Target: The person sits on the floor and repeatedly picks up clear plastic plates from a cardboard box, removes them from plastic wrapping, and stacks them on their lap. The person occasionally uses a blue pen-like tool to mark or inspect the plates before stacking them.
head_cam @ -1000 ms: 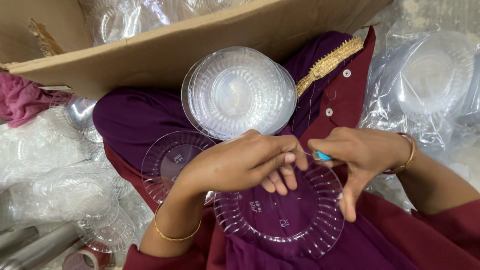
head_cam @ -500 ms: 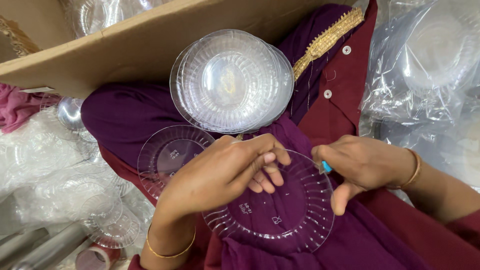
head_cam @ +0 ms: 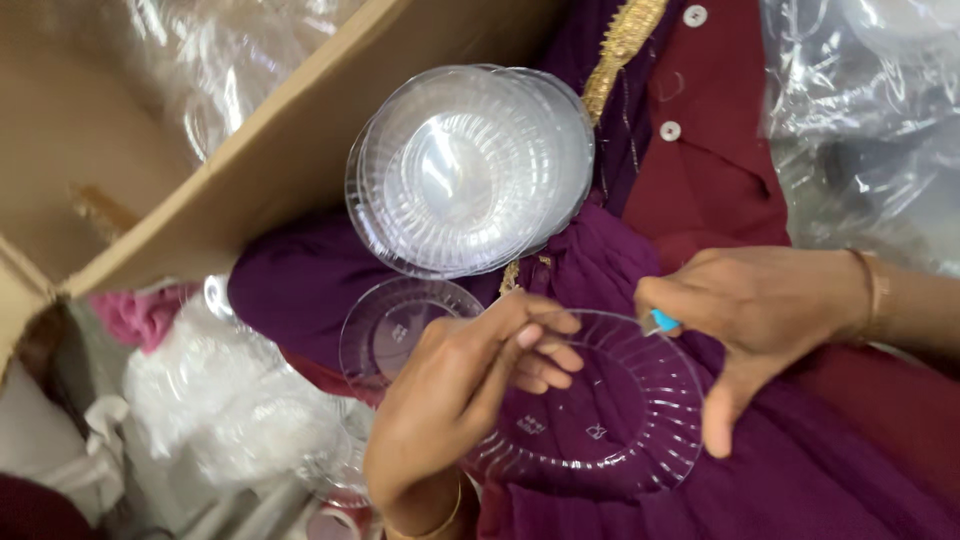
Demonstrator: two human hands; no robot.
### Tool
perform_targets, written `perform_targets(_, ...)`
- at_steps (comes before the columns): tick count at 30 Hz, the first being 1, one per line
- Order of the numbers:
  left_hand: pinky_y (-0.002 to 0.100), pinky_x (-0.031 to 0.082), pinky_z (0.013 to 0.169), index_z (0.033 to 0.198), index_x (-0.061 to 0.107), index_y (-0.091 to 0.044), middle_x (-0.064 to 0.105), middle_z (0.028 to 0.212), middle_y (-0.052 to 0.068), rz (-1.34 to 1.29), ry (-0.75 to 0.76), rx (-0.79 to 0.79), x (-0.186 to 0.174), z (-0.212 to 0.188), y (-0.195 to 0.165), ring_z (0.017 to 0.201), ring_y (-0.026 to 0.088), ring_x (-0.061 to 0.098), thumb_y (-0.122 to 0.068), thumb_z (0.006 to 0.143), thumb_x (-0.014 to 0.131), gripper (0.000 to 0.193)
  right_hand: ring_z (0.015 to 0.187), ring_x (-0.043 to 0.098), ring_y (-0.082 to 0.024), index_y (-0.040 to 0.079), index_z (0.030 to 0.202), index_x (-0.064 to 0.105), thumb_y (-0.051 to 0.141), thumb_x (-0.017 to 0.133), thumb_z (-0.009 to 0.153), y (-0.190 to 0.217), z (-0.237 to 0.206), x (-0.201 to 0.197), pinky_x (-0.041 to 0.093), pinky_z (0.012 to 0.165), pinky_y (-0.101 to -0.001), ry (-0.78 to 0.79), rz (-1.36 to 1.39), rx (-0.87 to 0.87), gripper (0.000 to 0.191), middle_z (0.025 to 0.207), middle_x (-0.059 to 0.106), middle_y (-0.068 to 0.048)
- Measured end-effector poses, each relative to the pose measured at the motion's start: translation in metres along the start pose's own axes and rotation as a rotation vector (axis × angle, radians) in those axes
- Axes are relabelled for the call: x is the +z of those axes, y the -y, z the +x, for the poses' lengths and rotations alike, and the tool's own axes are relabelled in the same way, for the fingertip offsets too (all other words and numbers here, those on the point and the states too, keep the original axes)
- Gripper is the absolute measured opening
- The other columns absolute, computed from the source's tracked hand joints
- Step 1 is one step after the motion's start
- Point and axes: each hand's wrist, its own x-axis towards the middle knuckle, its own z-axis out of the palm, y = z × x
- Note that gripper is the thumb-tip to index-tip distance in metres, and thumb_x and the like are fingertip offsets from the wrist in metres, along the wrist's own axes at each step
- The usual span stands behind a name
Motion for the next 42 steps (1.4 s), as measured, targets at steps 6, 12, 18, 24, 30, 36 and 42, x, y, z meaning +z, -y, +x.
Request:
perform_targets(6,0.026,0.069,0.075,0.118,0.065,0.003,0.080,0.096,0.012,-0.012,-0.023,-0.016,0.002,-0.004,0.008,0.089,0.019,0.083,-0.006,0.109,0.042,0.026,0.051,0.062,-0.024,0.001,0.087,0.053,0.081,0.080,0.048,-0.003,0.004,0.013,0.054,0.048,-0.0306,-0.054,0.011,0.008,0.093,0.066,0.058,-0.007)
perform_targets(12,0.026,0.069,0.073,0.118,0.065,0.003,0.080,0.094,0.011,-0.034,-0.038,-0.042,0.003,-0.006,0.010,0.086,0.018,0.083,-0.008,0.109,0.042,0.026,0.051,0.062,-0.022,0.004,0.085,0.052,0.080,0.082,0.045,-0.002,0.001,0.015,0.053,0.047,-0.0306,-0.076,0.026,0.057,0.091,0.064,0.056,-0.004)
perform_targets(18,0.026,0.068,0.072,0.118,0.065,0.003,0.080,0.093,0.011,-0.050,-0.057,-0.037,0.002,-0.008,0.015,0.085,0.018,0.083,-0.007,0.109,0.042,0.027,0.049,0.058,-0.021,0.005,0.079,0.047,0.078,0.083,0.046,-0.011,-0.002,0.020,0.050,0.047,-0.0322,-0.076,0.059,0.050,0.088,0.062,0.050,-0.005)
perform_targets(24,0.025,0.069,0.073,0.118,0.065,0.004,0.080,0.094,0.012,-0.106,-0.151,-0.014,0.000,-0.018,0.019,0.086,0.017,0.083,-0.006,0.108,0.042,0.027,0.067,0.066,-0.020,0.006,0.098,0.052,0.075,0.083,0.061,-0.002,-0.003,0.023,0.053,0.059,-0.0319,-0.139,-0.104,-0.060,0.085,0.081,0.061,-0.002)
perform_targets(30,0.024,0.069,0.072,0.117,0.066,0.003,0.081,0.093,0.010,-0.106,-0.172,-0.060,0.000,-0.024,0.019,0.085,0.016,0.083,-0.007,0.108,0.043,0.027,0.058,0.058,-0.022,-0.001,0.103,0.049,0.078,0.083,0.052,0.000,0.012,0.012,0.052,0.055,-0.0341,-0.132,0.015,-0.067,0.100,0.076,0.056,-0.006)
perform_targets(36,0.024,0.069,0.073,0.117,0.065,0.003,0.080,0.094,0.010,-0.117,-0.177,-0.037,0.003,-0.024,0.016,0.085,0.016,0.083,-0.008,0.108,0.042,0.027,0.047,0.049,-0.016,0.006,0.088,0.052,0.081,0.084,0.042,0.000,0.011,0.020,0.044,0.044,-0.0297,-0.159,-0.014,-0.029,0.094,0.061,0.046,-0.001)
perform_targets(42,0.025,0.068,0.072,0.117,0.065,0.002,0.080,0.093,0.009,-0.107,-0.154,-0.033,0.002,-0.025,0.016,0.084,0.016,0.083,-0.010,0.109,0.043,0.026,0.046,0.046,-0.015,0.003,0.090,0.050,0.081,0.084,0.045,-0.002,0.006,0.024,0.041,0.043,-0.0290,-0.199,0.006,-0.074,0.095,0.061,0.043,0.000)
